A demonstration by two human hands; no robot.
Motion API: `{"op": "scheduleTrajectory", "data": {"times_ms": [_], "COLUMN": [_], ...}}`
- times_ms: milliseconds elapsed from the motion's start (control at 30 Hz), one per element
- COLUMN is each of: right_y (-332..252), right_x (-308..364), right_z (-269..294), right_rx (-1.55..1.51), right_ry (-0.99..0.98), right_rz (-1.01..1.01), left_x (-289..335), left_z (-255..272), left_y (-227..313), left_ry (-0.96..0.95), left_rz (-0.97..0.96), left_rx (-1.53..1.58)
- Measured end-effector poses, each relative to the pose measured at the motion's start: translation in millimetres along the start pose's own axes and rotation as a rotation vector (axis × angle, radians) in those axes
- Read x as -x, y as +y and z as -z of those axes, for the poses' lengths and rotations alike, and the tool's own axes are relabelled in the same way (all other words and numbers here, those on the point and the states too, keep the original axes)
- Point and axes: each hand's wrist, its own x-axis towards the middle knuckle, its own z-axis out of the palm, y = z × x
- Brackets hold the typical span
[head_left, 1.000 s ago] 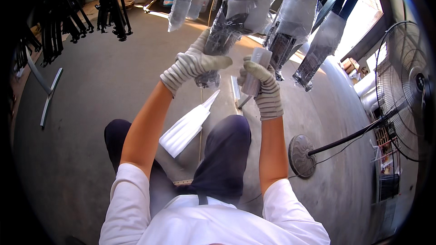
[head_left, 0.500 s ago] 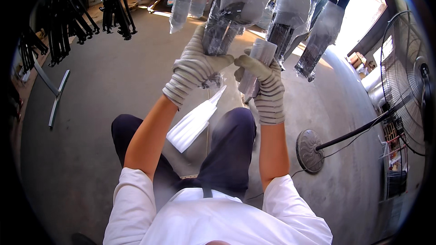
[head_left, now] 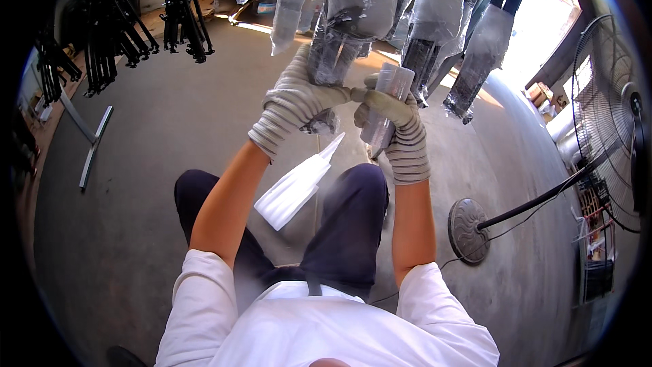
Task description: The person wraps several black bicycle forks hanging from a rack using foam sheets and then secure them by wrapping plastic film around the foam.
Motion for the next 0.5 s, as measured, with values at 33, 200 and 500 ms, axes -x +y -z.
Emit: {"op": "scheduleTrajectory", "data": {"times_ms": [33, 200, 500], "right_y": [3.6, 53.1, 12.9], "right_x": [-0.8, 7.0, -14.1], "right_z": [2.4, 17.3, -12.2], "right_rx": [-0.050, -0.501, -0.826], "right_ry": [-0.060, -0.304, -0.101], "right_rz": [-0.001, -0.026, 0.098], "left_x": [2.1, -0.4, -0.8], "left_z": [-1.8, -2.3, 3.4], "left_y": [-2.4, -24.6, -11.0], "left_ry": [0.063, 0.192, 0.111], "left_rz": [-0.063, -0.382, -0.161], "left_rx": [-0.192, -0.735, -0.216]}}
